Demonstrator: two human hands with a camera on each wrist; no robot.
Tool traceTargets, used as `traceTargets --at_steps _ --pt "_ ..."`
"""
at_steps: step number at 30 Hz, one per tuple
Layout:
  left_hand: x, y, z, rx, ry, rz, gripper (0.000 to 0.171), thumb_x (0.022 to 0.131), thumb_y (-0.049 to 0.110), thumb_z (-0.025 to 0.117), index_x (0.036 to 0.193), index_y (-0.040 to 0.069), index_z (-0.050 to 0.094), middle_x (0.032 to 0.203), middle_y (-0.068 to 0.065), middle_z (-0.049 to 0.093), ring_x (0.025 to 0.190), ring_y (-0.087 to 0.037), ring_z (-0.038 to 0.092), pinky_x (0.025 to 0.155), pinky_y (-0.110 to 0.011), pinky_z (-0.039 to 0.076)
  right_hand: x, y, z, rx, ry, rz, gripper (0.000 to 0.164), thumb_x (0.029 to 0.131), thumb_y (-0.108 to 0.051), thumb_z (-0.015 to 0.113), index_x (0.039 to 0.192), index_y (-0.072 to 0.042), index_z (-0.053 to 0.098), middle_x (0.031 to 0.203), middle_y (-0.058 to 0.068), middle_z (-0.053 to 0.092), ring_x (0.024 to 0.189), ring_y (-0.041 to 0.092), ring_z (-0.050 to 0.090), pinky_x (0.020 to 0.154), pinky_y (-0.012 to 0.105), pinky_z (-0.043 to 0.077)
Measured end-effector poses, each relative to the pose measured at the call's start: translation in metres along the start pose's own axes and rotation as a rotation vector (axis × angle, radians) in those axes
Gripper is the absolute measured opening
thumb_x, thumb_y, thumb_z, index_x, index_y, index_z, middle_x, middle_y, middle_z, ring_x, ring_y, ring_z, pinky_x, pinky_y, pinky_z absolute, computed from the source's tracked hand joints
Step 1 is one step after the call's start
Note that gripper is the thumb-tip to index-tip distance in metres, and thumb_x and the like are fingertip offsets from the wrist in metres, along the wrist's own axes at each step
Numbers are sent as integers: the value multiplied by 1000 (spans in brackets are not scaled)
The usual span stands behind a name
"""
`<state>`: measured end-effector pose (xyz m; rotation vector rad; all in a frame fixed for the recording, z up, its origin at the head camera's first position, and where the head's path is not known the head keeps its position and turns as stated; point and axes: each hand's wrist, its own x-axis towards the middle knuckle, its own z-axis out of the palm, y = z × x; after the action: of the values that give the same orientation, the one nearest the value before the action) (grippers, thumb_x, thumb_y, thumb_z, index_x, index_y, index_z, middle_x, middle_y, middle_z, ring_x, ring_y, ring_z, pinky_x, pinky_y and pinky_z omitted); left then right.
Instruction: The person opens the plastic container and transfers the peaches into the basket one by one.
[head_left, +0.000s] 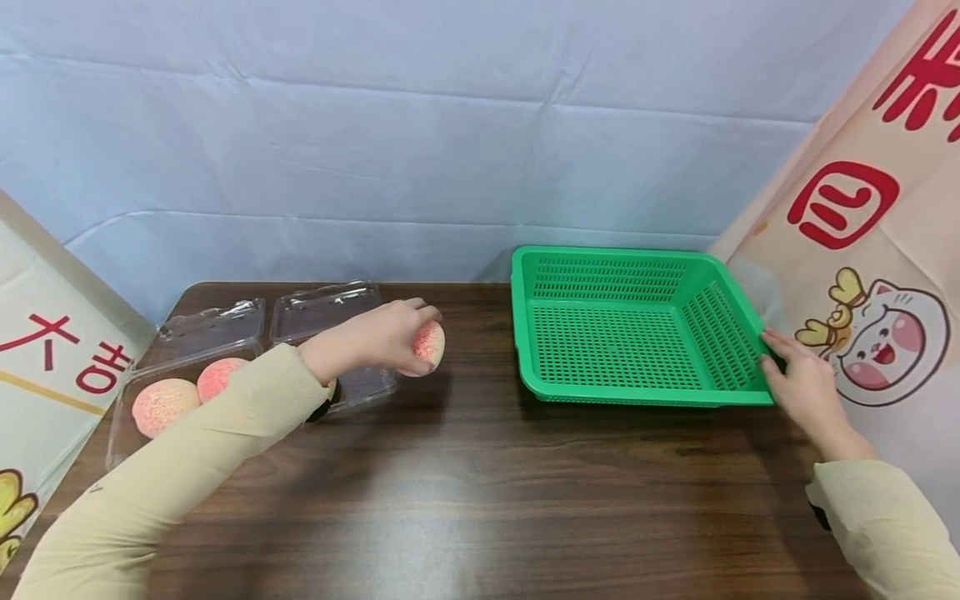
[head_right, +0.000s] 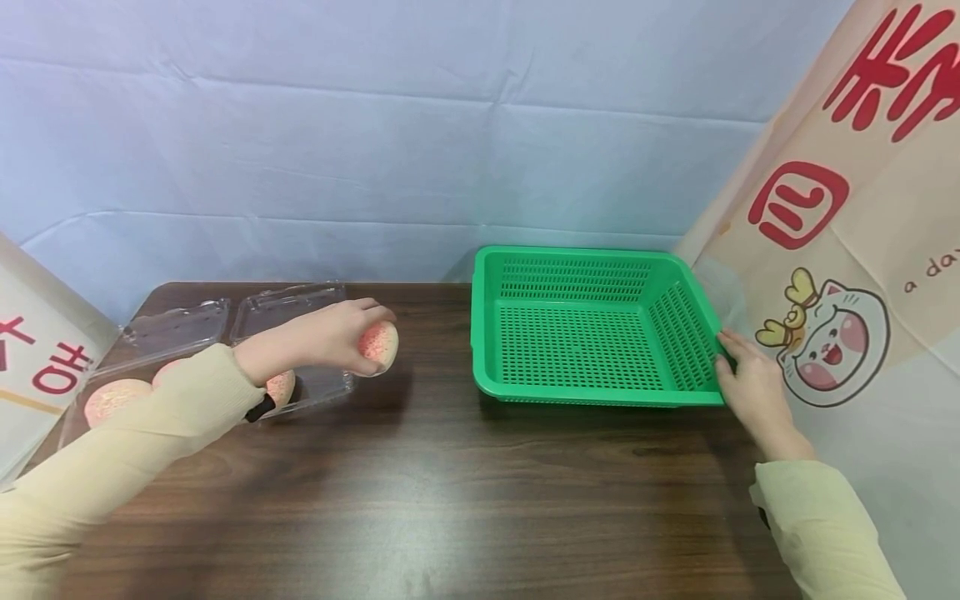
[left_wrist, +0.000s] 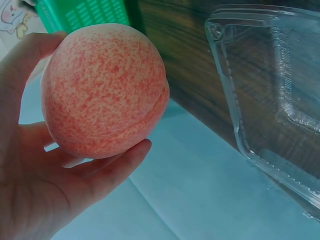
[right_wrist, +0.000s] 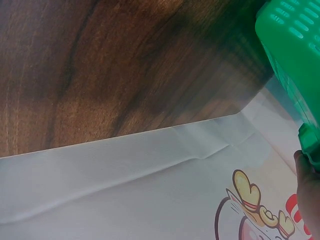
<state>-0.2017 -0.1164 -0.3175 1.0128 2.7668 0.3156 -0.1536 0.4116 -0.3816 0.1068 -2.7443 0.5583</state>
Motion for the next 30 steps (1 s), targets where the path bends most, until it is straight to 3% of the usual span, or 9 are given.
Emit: traceTargets --at_steps 7,18,30 --pt "3 2 0 6 26 14 58 65 27 71 116 5 55 106 -11 54 87 -24 54 74 -32 47 0 -1 0 -2 -7 2 38 90 -5 44 125 12 46 127 30 45 121 48 35 100 57 21" --pt "7 7 -3 -5 -7 3 60 68 28 71 121 4 53 110 -12 52 89 -23 53 75 -33 47 0 0 0 -1 -5 -1 38 91 -5 44 125 11 46 127 30 45 122 47 34 100 57 21" --pt "9 14 -5 -16 24 22 59 67 27 71 118 4 54 108 -11 53 89 -23 54 76 -32 47 0 -1 0 -2 0 -3 38 90 -4 44 125 12 46 126 30 45 120 48 35 99 58 22"
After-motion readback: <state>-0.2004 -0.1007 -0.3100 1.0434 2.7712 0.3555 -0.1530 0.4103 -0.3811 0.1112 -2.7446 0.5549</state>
